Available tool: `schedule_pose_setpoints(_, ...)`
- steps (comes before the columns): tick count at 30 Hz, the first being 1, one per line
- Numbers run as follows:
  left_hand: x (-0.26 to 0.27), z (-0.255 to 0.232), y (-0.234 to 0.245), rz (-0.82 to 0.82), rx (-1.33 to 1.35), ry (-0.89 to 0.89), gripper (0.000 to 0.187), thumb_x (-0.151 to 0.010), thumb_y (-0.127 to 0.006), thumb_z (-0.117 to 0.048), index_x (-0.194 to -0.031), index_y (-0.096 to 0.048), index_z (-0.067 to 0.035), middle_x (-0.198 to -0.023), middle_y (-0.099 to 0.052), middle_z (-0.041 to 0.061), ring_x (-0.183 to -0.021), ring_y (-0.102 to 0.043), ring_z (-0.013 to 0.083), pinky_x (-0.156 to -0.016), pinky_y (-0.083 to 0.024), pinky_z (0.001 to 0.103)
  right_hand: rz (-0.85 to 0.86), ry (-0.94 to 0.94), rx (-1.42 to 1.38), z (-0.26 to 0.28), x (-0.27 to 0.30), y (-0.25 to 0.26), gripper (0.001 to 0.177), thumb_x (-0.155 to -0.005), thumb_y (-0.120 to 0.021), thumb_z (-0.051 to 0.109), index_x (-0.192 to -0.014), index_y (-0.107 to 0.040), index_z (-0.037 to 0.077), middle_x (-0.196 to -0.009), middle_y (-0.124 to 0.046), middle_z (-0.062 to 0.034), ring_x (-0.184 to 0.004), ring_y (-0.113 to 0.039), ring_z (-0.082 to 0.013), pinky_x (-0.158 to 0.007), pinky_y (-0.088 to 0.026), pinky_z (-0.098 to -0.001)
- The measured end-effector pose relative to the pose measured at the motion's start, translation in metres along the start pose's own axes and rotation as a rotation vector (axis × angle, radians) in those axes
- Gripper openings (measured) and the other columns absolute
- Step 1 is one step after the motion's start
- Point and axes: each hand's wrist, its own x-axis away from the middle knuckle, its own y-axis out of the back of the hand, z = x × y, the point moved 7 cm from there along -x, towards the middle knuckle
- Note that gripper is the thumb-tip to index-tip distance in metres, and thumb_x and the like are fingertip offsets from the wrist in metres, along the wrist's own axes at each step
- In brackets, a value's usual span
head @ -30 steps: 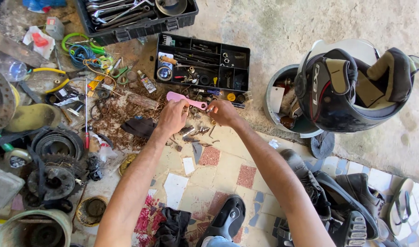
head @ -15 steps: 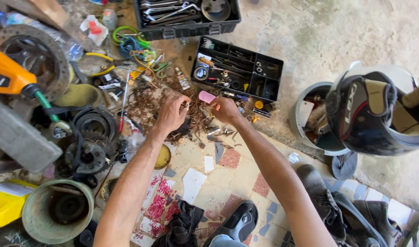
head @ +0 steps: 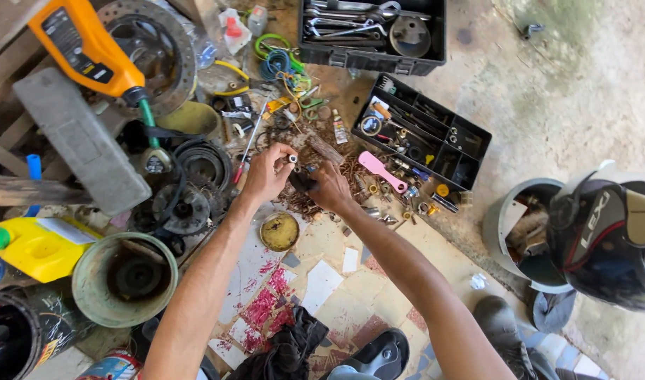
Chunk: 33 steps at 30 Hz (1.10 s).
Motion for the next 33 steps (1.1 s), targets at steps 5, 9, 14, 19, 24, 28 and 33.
schedule_pose_setpoints(5,0.003,0.003,0.012,-0.035,0.423,0.036,0.027,-0.096,-0.073,-0.015,-0.122,-0.066,-0.012,-0.108,-0.072,0.002,-0.092,-0.066,0.0104,-0.078,-0.058,0.030,0.110,-0.201,-0.276,0.009,-0.004,0.038,0.030,-0.086,-0.078,0.019,-0.115,-0.071,0.013,-0.124,-0.062,-0.0138,-0.111,-0.063,-0.0285,-0.091,-0.059,-0.0423)
schedule_pose_setpoints(9,0.012,-0.035,0.017,0.025,0.820,0.094,0.026,-0.101,-0.067,-0.019,-0.126,-0.068,-0.012,-0.105,-0.070,0.002,-0.091,-0.063,0.0115,-0.079,-0.056,0.031,0.080,-0.466,-0.978,0.004,0.001,0.084,0.034,-0.092,-0.067,0.010,-0.124,-0.058,0.004,-0.098,-0.072,-0.0120,-0.080,-0.073,-0.0224,-0.074,-0.066,-0.0379)
schedule_pose_setpoints(14,0.019,-0.097,0.015,0.038,0.970,0.118,0.029,-0.098,-0.065,-0.025,-0.124,-0.065,-0.014,-0.108,-0.071,-0.003,-0.092,-0.063,0.0099,-0.081,-0.053,0.028,-0.105,-0.107,-1.207,0.053,0.019,0.171,0.029,-0.097,-0.069,0.011,-0.121,-0.056,0.001,-0.097,-0.068,-0.0067,-0.082,-0.068,-0.0144,-0.075,-0.062,-0.0322)
schedule_pose_setpoints(19,0.016,-0.127,0.001,0.028,0.906,-0.015,0.029,-0.104,-0.061,-0.032,-0.120,-0.067,-0.008,-0.093,-0.066,0.000,-0.082,-0.060,0.0094,-0.075,-0.054,0.027,-0.182,0.190,-1.122,0.089,0.037,0.215,0.021,-0.103,-0.069,0.018,-0.113,-0.064,0.000,-0.105,-0.064,-0.0015,-0.087,-0.063,-0.0082,-0.078,-0.060,-0.0274)
schedule_pose_setpoints(24,0.015,-0.155,0.011,-0.041,0.757,-0.149,0.024,-0.107,-0.057,-0.027,-0.111,-0.066,-0.005,-0.088,-0.065,-0.005,-0.078,-0.059,0.0035,-0.070,-0.052,0.021,-0.261,0.239,-1.089,0.087,0.033,0.208,0.021,-0.108,-0.072,0.019,-0.102,-0.066,0.000,-0.096,-0.059,0.0001,-0.082,-0.052,-0.0064,-0.071,-0.046,-0.0255)
schedule_pose_setpoints(28,0.022,-0.165,0.016,-0.051,0.503,-0.198,0.019,-0.107,-0.060,-0.024,-0.107,-0.065,-0.005,-0.077,-0.063,-0.003,-0.064,-0.051,0.0061,-0.055,-0.040,0.024,-0.340,0.089,-1.174,0.093,0.026,0.213,0.020,-0.105,-0.070,0.021,-0.105,-0.065,0.002,-0.088,-0.063,0.0013,-0.077,-0.052,-0.0060,-0.066,-0.045,-0.0246)
schedule_pose_setpoints(33,0.018,-0.182,0.019,-0.016,0.704,-0.294,0.022,-0.104,-0.062,-0.019,-0.119,-0.064,-0.004,-0.103,-0.070,0.004,-0.088,-0.067,0.0094,-0.077,-0.060,0.025,-0.315,0.037,-1.616,0.093,0.022,0.223,0.021,-0.101,-0.066,0.019,-0.114,-0.062,0.004,-0.096,-0.069,-0.0024,-0.081,-0.063,-0.0095,-0.069,-0.054,-0.0277)
